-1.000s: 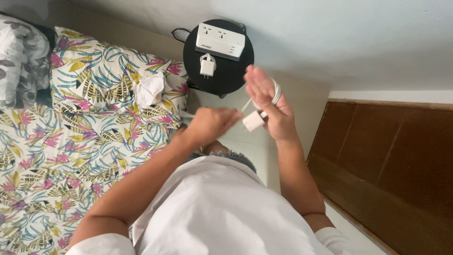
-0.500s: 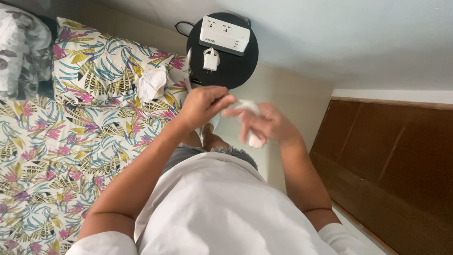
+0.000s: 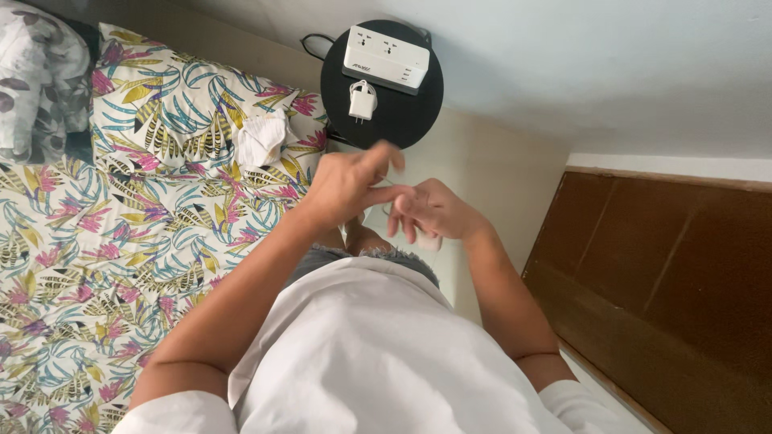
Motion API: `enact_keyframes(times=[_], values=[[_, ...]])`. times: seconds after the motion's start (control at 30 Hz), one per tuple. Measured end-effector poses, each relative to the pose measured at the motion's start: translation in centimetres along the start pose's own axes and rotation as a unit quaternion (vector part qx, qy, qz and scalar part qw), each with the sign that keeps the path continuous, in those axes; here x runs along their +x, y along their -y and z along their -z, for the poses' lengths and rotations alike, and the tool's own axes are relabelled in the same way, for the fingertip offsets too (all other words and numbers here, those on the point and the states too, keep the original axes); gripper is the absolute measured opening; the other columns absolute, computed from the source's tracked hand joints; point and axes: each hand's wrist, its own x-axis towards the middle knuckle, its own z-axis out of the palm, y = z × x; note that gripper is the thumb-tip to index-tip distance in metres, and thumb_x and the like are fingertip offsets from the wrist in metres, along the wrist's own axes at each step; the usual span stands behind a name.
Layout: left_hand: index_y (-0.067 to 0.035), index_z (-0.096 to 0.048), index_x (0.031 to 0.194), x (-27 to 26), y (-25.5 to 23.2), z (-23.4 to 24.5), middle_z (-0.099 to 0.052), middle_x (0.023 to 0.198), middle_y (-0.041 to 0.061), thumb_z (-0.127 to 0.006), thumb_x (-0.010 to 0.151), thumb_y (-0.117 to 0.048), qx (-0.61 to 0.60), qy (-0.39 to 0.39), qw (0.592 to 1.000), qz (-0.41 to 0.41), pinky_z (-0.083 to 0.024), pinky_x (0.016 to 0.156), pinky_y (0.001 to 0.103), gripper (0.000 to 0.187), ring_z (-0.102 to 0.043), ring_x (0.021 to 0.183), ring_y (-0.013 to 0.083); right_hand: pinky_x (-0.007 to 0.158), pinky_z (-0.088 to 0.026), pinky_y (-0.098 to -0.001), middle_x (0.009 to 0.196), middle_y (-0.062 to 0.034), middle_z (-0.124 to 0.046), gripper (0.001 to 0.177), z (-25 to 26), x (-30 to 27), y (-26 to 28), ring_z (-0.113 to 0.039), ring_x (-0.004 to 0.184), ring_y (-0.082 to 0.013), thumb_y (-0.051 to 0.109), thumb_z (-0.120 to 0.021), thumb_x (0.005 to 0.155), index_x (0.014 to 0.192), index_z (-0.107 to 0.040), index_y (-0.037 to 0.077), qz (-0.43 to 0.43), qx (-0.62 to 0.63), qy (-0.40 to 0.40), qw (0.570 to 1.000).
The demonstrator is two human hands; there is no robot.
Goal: The person coils a red cable and places it on a printer. They then pick up a power strip, walk to a small table, plug it into a wall socket, and place it on the table. Finally, they coil two white charging cables and place them on the table.
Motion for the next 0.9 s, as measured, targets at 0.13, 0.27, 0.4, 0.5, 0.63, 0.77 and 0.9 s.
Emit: enact_keyframes(times=[0.13, 0.27, 0.4, 0.5, 0.63, 0.77, 0.9], values=[[-0.008, -0.063, 0.118, 0.4, 0.7, -2.2, -0.063, 0.096, 0.012, -0.057, 0.107, -0.029, -0.12, 0.02, 0.989, 0.079, -0.054, 0.074, 0.042, 0.025, -0.067, 0.084, 0.034, 0.061, -0.049, -0.0285, 0.061, -0.0089, -0.058, 0.062, 1.3, 0.5, -1.9, -0.05, 0.049, -0.0106, 0.055, -0.049, 0.112, 0.068, -0.053, 0.012, -0.042, 0.173, -0.023, 0.984], [-0.004, -0.064, 0.111, -0.6, 0.4, -5.2, -0.063, 0.111, 0.019, -0.05, 0.107, -0.027, -0.104, -0.018, 0.978, 0.18, -0.051, 0.078, 0.047, 0.026, -0.064, 0.095, 0.0404, 0.072, -0.053, -0.0257, 0.07, -0.0154, -0.07, 0.062, 2.5, 1.9, -4.7, -0.063, 0.059, -0.0169, 0.05, -0.044, 0.111, 0.058, -0.047, 0.019, -0.027, 0.439, 0.017, 0.898], [0.0, -0.061, 0.097, 0.4, 1.2, -5.9, -0.064, 0.091, 0.018, -0.054, 0.108, -0.027, -0.104, -0.056, 0.974, 0.192, -0.051, 0.073, 0.046, 0.03, -0.065, 0.083, 0.0385, 0.09, -0.055, -0.0282, 0.09, -0.0191, -0.072, 0.054, 2.6, 2.9, -6.9, -0.071, 0.082, -0.0198, 0.045, -0.043, 0.117, 0.075, -0.057, 0.013, -0.025, 0.653, 0.059, 0.754], [-0.002, -0.062, 0.088, 1.5, 1.8, -5.4, -0.067, 0.078, 0.014, -0.06, 0.104, -0.03, -0.129, -0.068, 0.953, 0.265, -0.053, 0.063, 0.041, 0.033, -0.068, 0.067, 0.0326, 0.106, -0.055, -0.0404, 0.103, -0.0134, -0.069, 0.044, 1.7, 3.2, -6.7, -0.069, 0.104, -0.0232, 0.037, -0.041, 0.117, 0.09, -0.063, 0.01, 0.0, 0.688, 0.004, 0.726], [-0.002, -0.062, 0.085, 1.8, 2.3, -4.6, -0.068, 0.08, 0.011, -0.063, 0.104, -0.027, -0.081, -0.117, 0.97, 0.195, -0.052, 0.06, 0.04, 0.031, -0.069, 0.067, 0.03, 0.108, -0.049, -0.056, 0.114, -0.0078, -0.061, 0.041, 0.3, 3.3, -5.0, -0.057, 0.127, -0.0307, 0.037, -0.042, 0.112, 0.087, -0.065, 0.014, -0.015, 0.638, -0.024, 0.769], [-0.003, -0.071, 0.09, 1.3, 2.7, -3.6, -0.066, 0.081, 0.014, -0.068, 0.099, -0.027, 0.003, -0.11, 0.982, 0.151, -0.051, 0.059, 0.041, 0.026, -0.067, 0.067, 0.0326, 0.114, -0.05, -0.0485, 0.137, -0.0126, -0.055, 0.042, 0.5, 3.1, -4.6, -0.053, 0.136, -0.0383, 0.038, -0.046, 0.111, 0.084, -0.063, 0.01, 0.002, 0.573, -0.035, 0.819], [-0.006, -0.076, 0.103, 0.9, 4.3, -0.3, -0.069, 0.086, 0.012, -0.067, 0.101, -0.025, -0.098, -0.003, 0.976, 0.194, -0.053, 0.069, 0.037, 0.022, -0.068, 0.077, 0.0245, 0.106, -0.054, -0.0414, 0.146, -0.0177, -0.051, 0.046, 1.7, 2.6, -4.7, -0.054, 0.137, -0.0436, 0.037, -0.049, 0.111, 0.078, -0.061, 0.008, -0.002, 0.516, -0.075, 0.853]])
